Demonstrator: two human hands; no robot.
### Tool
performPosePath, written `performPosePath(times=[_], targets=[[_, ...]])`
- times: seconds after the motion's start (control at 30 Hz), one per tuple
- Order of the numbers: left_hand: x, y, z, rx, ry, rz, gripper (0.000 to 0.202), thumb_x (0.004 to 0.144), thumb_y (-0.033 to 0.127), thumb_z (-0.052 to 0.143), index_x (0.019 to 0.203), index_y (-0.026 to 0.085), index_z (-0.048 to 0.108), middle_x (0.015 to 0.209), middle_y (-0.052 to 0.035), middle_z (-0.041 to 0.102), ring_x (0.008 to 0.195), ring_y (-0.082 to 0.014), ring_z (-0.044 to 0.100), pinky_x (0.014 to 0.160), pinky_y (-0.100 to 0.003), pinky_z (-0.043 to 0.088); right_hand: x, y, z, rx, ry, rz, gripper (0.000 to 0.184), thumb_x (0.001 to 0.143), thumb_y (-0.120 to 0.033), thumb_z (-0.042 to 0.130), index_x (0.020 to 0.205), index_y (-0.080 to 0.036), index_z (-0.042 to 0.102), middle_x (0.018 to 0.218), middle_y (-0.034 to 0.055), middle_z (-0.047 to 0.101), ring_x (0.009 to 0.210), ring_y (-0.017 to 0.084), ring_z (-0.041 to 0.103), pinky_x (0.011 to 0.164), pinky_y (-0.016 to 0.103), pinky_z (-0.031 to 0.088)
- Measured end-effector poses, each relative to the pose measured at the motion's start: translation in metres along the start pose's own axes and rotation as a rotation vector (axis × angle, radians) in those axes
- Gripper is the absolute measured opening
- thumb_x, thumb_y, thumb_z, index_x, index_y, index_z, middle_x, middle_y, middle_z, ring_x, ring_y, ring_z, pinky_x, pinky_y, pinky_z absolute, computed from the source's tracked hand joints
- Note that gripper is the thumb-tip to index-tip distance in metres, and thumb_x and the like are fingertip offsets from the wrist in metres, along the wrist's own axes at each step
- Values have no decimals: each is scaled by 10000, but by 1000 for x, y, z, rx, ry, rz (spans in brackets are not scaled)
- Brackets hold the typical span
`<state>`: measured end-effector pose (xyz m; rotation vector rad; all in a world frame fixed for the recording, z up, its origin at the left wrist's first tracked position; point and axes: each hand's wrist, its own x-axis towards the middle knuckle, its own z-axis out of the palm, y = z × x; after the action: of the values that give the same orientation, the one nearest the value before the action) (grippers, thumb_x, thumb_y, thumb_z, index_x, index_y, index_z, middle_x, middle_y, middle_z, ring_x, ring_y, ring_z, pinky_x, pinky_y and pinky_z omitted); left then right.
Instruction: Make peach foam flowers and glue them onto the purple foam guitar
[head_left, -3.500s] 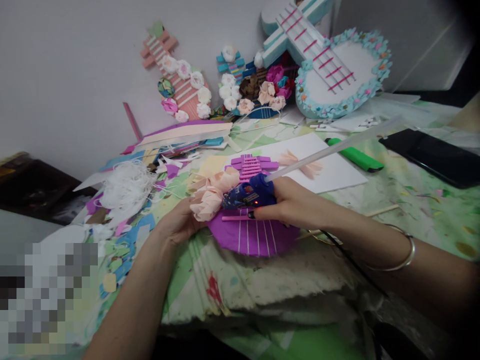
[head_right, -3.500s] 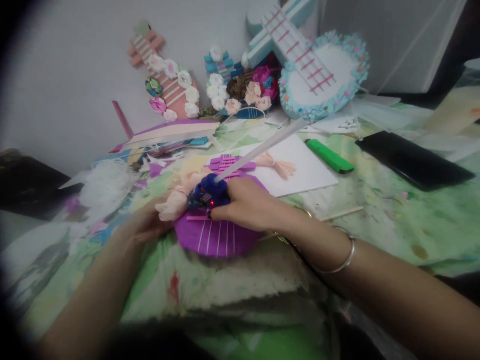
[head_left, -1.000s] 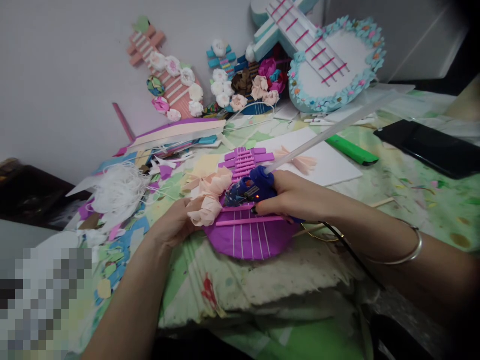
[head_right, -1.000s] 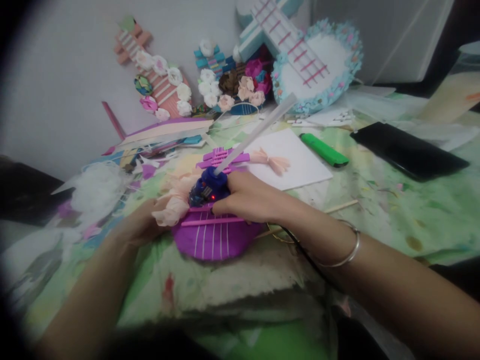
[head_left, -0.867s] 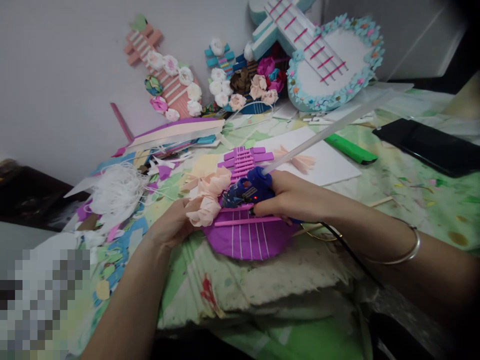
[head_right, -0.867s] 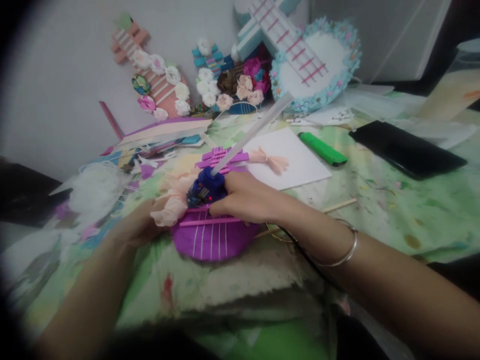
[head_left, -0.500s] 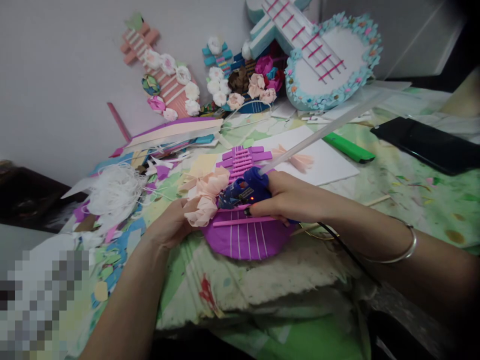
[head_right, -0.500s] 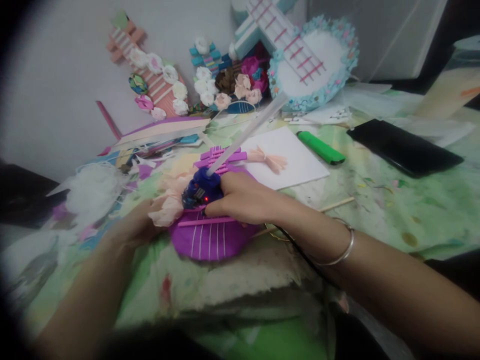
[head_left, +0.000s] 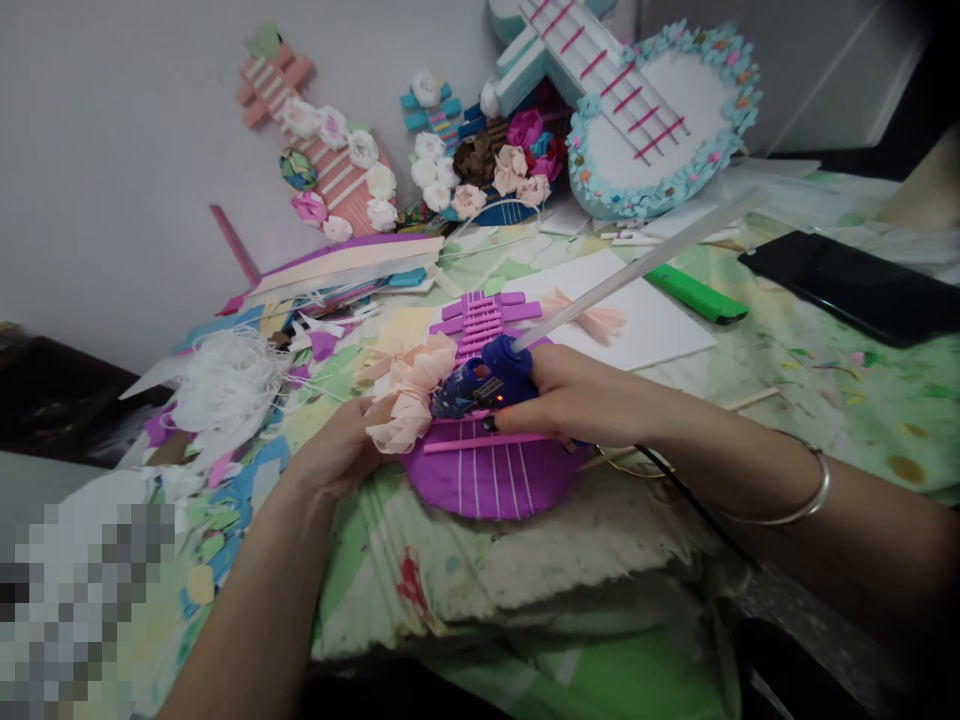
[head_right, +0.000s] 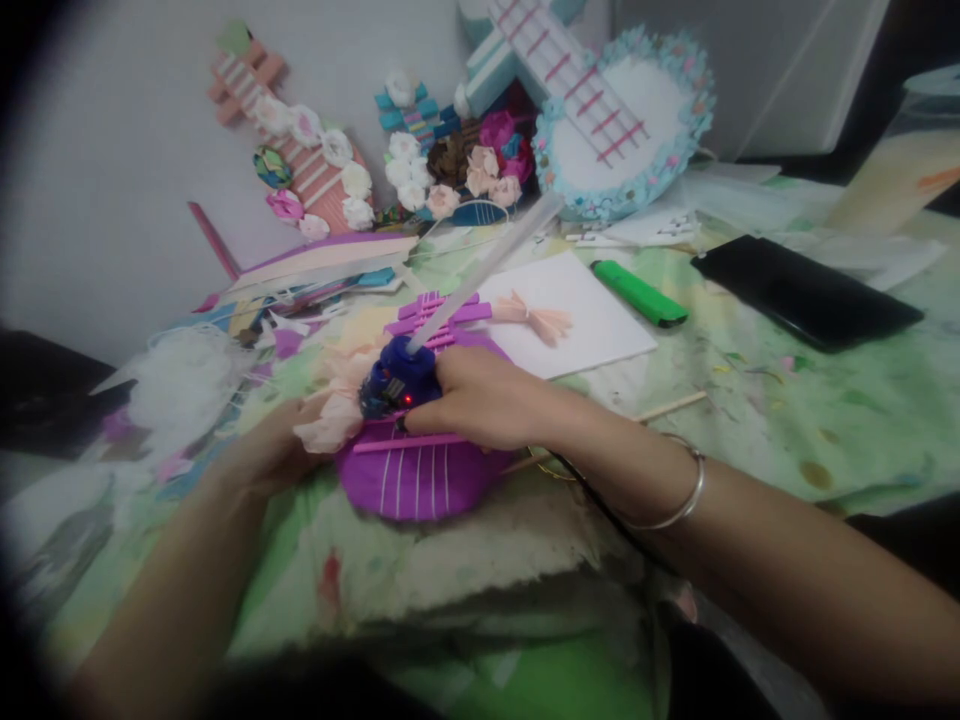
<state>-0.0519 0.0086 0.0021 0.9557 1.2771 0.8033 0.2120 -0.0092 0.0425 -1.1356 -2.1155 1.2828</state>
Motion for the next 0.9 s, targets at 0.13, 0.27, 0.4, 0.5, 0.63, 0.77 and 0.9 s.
performPosePath(times=[0.13, 0.27, 0.4, 0.5, 0.63, 0.77, 0.9], targets=[[-1, 1, 1, 15, -19, -7, 311, 625, 343, 760, 781, 98, 648, 642, -29, 596, 547, -95, 516, 509, -194, 435, 0, -1, 0, -9, -6, 12, 218, 712, -339, 547, 615, -163, 464, 538, -32, 441, 485, 85, 404, 437, 220, 261], [-2, 1, 1, 11, -2, 0, 307, 603, 345, 768, 758, 104, 656, 634, -30, 598, 545, -100, 519, 512, -200, 432, 1, -1, 1, -9, -8, -19, 197, 718, -323, 533, 625, -164, 464, 543, -36, 444, 489, 83, 404, 440, 217, 260], [-2, 1, 0, 13, -11, -5, 281, 599, 313, 771, 756, 112, 652, 638, -25, 594, 543, -100, 514, 515, -204, 432, 1, -1, 1, -12, 7, -23, 197, 710, -318, 537, 618, -165, 452, 553, -39, 434, 503, 81, 399, 451, 217, 250], [-1, 1, 1, 0, -10, -4, 285, 611, 328, 769, 727, 105, 635, 617, -17, 575, 518, -84, 489, 501, -194, 424, 0, -1, 1, -15, 4, -14, 185, 706, -322, 536, 640, -164, 467, 566, -37, 440, 508, 84, 406, 455, 218, 255], [-1, 1, 2, 4, -18, 8, 277, 625, 327, 760, 724, 105, 627, 592, -6, 559, 500, -75, 469, 479, -181, 407, -1, -2, 0, -29, 4, 26, 200, 701, -331, 542, 618, -161, 477, 536, -34, 434, 484, 86, 402, 440, 221, 254], [-1, 0, 2, -2, -23, 8, 260, 622, 316, 759, 705, 107, 630, 600, -11, 574, 503, -79, 478, 479, -184, 401, -2, -3, -1, -31, 11, 34, 203, 696, -320, 549, 596, -163, 467, 524, -32, 428, 478, 85, 397, 429, 219, 249], [-2, 0, 2, -4, -6, 24, 246, 621, 321, 751, 706, 125, 631, 608, 2, 580, 505, -80, 488, 492, -187, 402, -2, -3, -2, -18, 15, 49, 189, 694, -320, 553, 625, -159, 483, 541, -31, 435, 492, 87, 401, 438, 219, 252]])
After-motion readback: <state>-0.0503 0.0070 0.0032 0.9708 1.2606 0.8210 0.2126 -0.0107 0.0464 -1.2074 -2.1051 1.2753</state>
